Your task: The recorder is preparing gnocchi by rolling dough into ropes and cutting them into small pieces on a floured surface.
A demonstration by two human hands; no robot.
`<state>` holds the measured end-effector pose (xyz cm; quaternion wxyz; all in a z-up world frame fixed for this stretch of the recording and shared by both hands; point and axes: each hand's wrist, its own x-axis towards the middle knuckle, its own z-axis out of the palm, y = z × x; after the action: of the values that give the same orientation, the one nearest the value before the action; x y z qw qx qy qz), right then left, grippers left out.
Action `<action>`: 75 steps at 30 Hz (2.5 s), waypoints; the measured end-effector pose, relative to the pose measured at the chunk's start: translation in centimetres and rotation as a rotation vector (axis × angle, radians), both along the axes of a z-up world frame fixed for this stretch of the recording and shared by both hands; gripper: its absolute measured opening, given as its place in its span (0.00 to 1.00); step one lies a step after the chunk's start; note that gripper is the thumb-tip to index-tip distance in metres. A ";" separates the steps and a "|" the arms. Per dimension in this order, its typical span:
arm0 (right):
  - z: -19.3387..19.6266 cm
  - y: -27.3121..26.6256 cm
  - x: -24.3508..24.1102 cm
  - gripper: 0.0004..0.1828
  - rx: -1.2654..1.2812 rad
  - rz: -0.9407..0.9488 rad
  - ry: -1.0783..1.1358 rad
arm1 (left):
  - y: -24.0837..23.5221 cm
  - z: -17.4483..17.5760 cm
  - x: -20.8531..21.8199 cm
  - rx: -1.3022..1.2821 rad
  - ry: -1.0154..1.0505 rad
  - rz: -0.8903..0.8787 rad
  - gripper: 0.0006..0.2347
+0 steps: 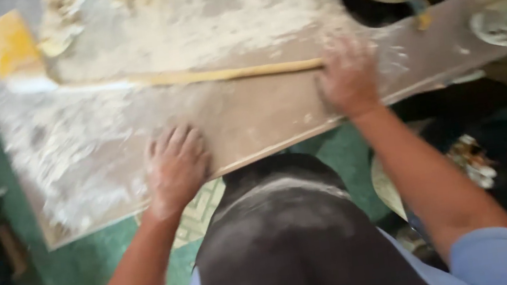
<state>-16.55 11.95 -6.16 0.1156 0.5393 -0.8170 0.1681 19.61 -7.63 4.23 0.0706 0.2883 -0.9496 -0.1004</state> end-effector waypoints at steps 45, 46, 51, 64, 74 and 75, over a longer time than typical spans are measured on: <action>2.6 -17.8 13.3 0.12 0.087 0.207 -0.079 | -28.7 -9.9 6.6 -0.945 -0.018 0.198 0.23; 2.4 -18.3 13.3 0.12 0.094 0.206 -0.078 | -29.8 -7.8 6.5 -0.938 -0.017 0.198 0.23; 1.6 -20.3 13.5 0.10 0.070 0.258 -0.009 | -33.8 -2.9 7.0 -0.050 -0.219 0.199 0.17; 3.5 -18.9 11.4 0.17 0.124 0.083 -0.001 | -29.9 -7.4 9.7 -0.223 0.024 -0.177 0.12; -0.8 -10.6 0.2 0.19 0.154 -0.079 0.191 | -28.2 -3.1 9.5 -0.155 -0.196 0.077 0.11; -0.7 -10.5 -0.2 0.20 0.097 -0.083 0.232 | -27.5 -2.3 9.1 -0.222 -0.159 0.084 0.12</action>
<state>-16.74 1.47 -6.82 0.1899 0.5258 -0.8270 0.0598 28.66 -35.09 1.96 0.0306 0.3255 -0.9445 0.0318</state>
